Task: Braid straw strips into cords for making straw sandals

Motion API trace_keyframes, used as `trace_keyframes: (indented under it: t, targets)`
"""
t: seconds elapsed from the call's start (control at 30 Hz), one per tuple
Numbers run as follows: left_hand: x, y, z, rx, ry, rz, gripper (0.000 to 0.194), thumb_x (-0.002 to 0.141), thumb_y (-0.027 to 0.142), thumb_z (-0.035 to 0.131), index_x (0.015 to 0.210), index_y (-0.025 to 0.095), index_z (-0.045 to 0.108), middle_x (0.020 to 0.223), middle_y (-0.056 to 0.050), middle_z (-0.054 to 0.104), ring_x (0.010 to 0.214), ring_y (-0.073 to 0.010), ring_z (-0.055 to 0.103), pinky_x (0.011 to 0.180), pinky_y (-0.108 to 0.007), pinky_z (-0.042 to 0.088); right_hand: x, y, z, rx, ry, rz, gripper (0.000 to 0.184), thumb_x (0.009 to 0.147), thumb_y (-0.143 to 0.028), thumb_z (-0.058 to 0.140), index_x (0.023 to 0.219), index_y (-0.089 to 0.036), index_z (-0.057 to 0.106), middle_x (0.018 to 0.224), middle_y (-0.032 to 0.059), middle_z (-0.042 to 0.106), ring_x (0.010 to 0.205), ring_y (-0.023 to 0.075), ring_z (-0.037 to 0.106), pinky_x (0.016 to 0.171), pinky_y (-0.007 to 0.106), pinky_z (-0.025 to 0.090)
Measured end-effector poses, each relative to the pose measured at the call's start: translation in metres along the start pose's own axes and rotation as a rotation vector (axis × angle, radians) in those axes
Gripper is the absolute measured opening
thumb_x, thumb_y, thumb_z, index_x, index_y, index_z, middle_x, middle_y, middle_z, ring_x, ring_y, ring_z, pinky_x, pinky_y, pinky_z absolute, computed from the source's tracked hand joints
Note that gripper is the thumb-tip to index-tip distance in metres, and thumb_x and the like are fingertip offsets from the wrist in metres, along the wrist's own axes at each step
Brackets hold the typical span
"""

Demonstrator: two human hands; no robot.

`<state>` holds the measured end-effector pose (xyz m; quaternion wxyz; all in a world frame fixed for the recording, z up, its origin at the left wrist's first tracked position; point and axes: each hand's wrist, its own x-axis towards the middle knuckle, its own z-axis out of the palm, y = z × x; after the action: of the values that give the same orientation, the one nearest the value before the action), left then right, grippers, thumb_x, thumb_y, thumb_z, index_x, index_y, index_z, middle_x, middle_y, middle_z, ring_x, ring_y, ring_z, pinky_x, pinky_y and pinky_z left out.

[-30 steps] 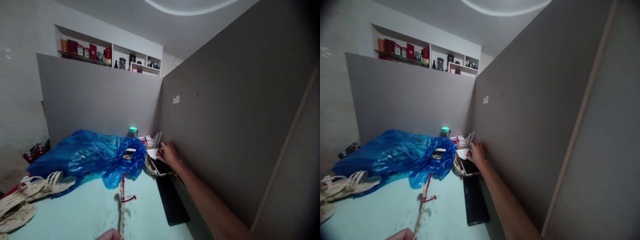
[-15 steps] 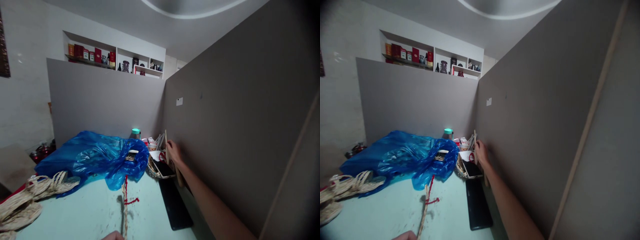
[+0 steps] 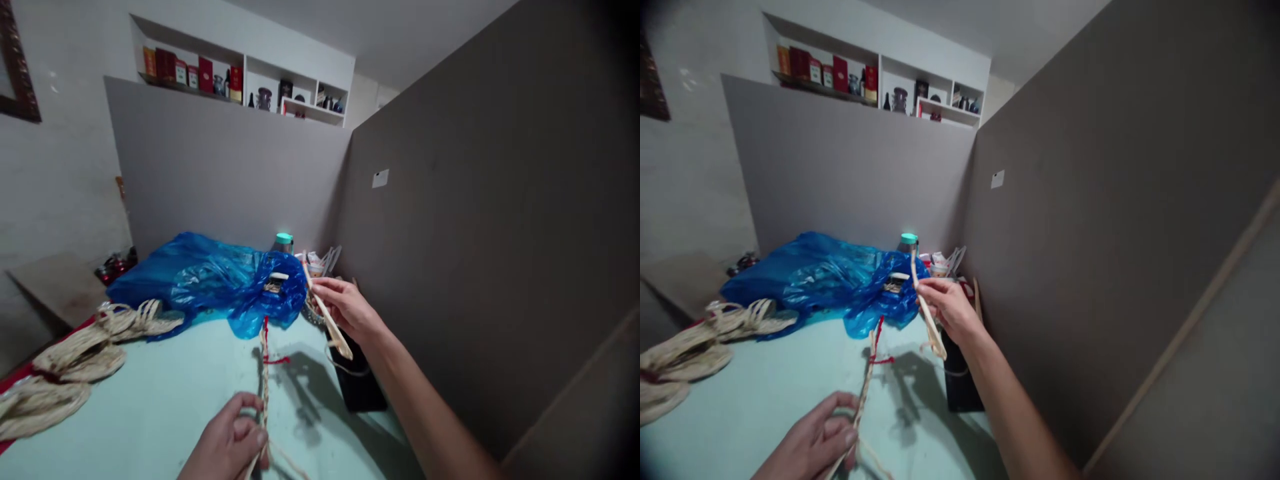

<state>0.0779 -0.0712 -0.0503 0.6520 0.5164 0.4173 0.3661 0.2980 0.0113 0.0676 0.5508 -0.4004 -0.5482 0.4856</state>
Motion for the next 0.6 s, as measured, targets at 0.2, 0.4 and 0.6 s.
trace_keyframes:
  t: [0.2, 0.4, 0.6]
  targets:
    - [-0.016, 0.022, 0.006, -0.019, -0.019, -0.009, 0.04, 0.075, 0.044, 0.064, 0.102, 0.022, 0.044, 0.057, 0.006, 0.058, 0.036, -0.0027, 0.02, 0.038, -0.019, 0.01, -0.074, 0.02, 0.047, 0.163, -0.178, 0.239, 0.028, 0.067, -0.033, 0.079, 0.08, -0.015, 0.061, 0.068, -0.0028, 0.058, 0.062, 0.0113, 0.062, 0.056, 0.021, 0.042]
    - [-0.021, 0.027, 0.01, -0.1, -0.007, -0.098, 0.03, 0.07, 0.039, 0.07, 0.083, 0.015, 0.057, 0.058, 0.004, 0.055, 0.04, -0.0024, 0.024, 0.042, -0.02, 0.01, -0.087, 0.038, 0.054, 0.142, -0.257, 0.32, 0.026, 0.071, -0.033, 0.075, 0.081, -0.015, 0.058, 0.069, 0.0, 0.063, 0.064, 0.0127, 0.062, 0.059, 0.023, 0.043]
    - [-0.02, 0.024, 0.007, -0.118, -0.032, -0.087, 0.025, 0.074, 0.036, 0.067, 0.082, 0.012, 0.062, 0.059, 0.004, 0.053, 0.039, -0.0015, 0.019, 0.041, -0.022, 0.007, -0.083, 0.045, 0.058, 0.131, -0.214, 0.226, 0.022, 0.076, -0.03, 0.071, 0.08, -0.017, 0.053, 0.07, 0.0013, 0.066, 0.07, 0.0166, 0.065, 0.066, 0.028, 0.047]
